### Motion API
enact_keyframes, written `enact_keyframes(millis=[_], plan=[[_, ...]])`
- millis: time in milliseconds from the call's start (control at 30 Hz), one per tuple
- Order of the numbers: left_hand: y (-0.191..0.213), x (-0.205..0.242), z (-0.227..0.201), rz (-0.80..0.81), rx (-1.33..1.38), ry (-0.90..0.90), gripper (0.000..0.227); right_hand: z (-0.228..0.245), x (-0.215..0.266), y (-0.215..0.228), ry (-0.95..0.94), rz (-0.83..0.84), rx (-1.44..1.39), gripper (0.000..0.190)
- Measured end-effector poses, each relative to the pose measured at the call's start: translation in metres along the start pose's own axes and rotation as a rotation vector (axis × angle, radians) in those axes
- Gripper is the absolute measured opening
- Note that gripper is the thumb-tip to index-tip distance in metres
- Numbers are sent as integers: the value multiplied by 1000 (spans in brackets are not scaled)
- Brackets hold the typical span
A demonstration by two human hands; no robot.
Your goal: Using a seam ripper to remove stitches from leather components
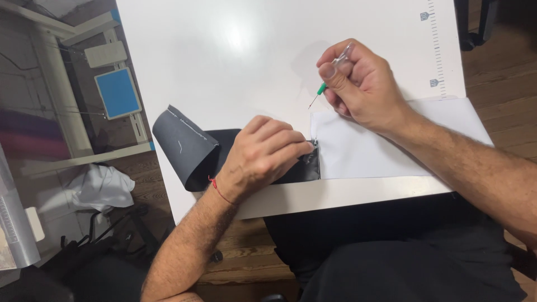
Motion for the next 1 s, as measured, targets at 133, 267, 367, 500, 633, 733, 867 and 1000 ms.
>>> enact_keyframes(millis=[133,267,367,500,633,733,867,1000], plan=[[-4,1,3,5,-37,-9,8,17,2,5,99,-10,-34,23],[-5,1,13,24,0,67,4,28,11,-2,164,21,87,35],[6,-4,18,22,-74,146,16,37,14,2,219,-3,157,35],[18,7,-15,7,-41,97,35,110,53,7,412,-90,435,28],[-3,17,-39,164,25,178,34,104,101,17,348,-59,433,25],[-6,19,-57,139,-127,180,30,68,126,12,139,-53,383,25],[-12,29,-93,7,-325,112,7,35,155,3,159,-86,267,18],[-12,32,-96,-114,-267,203,13,17,163,-1,224,-68,151,22]])
Point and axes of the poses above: each hand's wrist, its own x-axis away from the middle knuckle, its own y-axis out of the back of the hand, z = x × y, the point moved 10 cm from there along -x, towards the middle knuckle, and after that the axes turned 1 degree about y, right-handed, at the moved point
